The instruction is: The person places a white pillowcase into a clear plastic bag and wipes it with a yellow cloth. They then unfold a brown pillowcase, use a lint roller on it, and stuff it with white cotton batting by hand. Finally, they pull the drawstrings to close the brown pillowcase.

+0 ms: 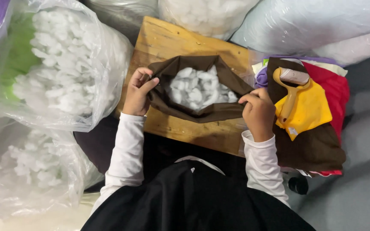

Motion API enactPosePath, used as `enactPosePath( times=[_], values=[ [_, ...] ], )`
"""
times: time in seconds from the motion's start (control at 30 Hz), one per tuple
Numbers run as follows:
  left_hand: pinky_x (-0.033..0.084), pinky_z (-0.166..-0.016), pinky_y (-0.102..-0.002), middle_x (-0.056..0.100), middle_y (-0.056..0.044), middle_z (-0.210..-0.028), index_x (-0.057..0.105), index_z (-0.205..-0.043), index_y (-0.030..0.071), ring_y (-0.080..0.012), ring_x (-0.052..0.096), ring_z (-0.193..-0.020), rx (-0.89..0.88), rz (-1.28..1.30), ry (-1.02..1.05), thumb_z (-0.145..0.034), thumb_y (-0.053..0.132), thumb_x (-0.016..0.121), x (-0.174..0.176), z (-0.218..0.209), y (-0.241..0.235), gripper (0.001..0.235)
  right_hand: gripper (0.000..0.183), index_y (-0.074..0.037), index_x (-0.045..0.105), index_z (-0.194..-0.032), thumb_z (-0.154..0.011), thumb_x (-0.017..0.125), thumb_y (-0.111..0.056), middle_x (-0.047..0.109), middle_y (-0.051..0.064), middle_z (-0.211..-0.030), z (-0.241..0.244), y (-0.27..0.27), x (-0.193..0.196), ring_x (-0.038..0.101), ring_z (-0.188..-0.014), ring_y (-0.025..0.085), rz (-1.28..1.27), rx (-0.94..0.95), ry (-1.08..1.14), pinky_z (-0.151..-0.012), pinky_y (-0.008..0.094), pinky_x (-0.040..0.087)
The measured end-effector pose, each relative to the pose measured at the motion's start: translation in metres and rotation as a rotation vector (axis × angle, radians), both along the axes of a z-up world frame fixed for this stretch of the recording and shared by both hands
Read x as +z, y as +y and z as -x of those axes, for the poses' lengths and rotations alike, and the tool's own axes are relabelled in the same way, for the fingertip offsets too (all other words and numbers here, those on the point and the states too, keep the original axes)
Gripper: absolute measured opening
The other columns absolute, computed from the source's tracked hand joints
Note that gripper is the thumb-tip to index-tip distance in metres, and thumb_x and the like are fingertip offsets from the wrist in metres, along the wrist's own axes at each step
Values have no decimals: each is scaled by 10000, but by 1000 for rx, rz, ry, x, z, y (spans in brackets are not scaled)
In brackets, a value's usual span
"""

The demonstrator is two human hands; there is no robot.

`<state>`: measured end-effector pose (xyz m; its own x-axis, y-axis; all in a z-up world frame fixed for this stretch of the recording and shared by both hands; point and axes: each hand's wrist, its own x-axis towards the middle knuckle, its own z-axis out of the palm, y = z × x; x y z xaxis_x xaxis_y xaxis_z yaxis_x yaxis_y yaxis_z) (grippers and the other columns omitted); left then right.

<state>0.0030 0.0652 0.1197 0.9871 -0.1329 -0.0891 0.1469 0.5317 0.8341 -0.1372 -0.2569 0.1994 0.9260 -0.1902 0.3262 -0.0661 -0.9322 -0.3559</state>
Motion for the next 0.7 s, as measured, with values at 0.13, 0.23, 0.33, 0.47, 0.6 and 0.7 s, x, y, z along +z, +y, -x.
enactPosePath(
  times=[0.13,0.23,0.33,0.47,0.6,0.7],
  values=[
    [435,-1092,-415,565,-114,-1271,738,-821,104,-280,600,-1232,163,-599,-265,-822,-107,664,20,14,3,224,280,-190,704,-785,-895,592,41,580,-11,-929,4,-5,-11,690,-832,283,98,-158,1,-771,392,579],
    [521,-979,-485,570,-138,-1282,784,-848,185,-421,653,-1114,87,-963,-430,-796,-83,696,48,29,-7,287,243,-168,745,-926,-887,612,32,600,44,-992,-6,18,-14,691,-894,294,203,-60,-110,-795,391,572],
    [573,-936,-520,528,-135,-1365,742,-1050,177,-455,665,-1113,-117,-1254,-451,-774,3,762,59,40,-24,327,219,-107,746,-948,-893,597,45,654,85,-970,-30,48,-34,676,-949,308,40,304,-147,-848,393,550],
    [470,-896,-471,490,-144,-1315,728,-979,152,-404,542,-1161,-8,-1580,-802,-797,160,797,65,47,-44,195,288,-155,732,-1124,-836,747,-169,641,121,-1192,-56,67,-68,620,-1111,370,61,491,384,-909,528,522],
    [533,-687,-350,649,-35,-1023,770,-841,185,-274,659,-998,-127,-1715,-1100,-802,130,758,-3,35,-74,69,662,-153,655,-1338,-722,863,-275,486,155,-1496,-67,74,-66,486,-1336,402,144,413,787,-999,634,450],
    [590,-523,-452,742,-86,-710,788,-766,149,-311,763,-694,-378,-1916,-495,-829,61,675,-169,-20,-66,157,689,-90,612,-1386,-826,805,-442,628,216,-1380,-81,9,-137,588,-1291,422,28,203,960,-1027,611,487]
  ],
)
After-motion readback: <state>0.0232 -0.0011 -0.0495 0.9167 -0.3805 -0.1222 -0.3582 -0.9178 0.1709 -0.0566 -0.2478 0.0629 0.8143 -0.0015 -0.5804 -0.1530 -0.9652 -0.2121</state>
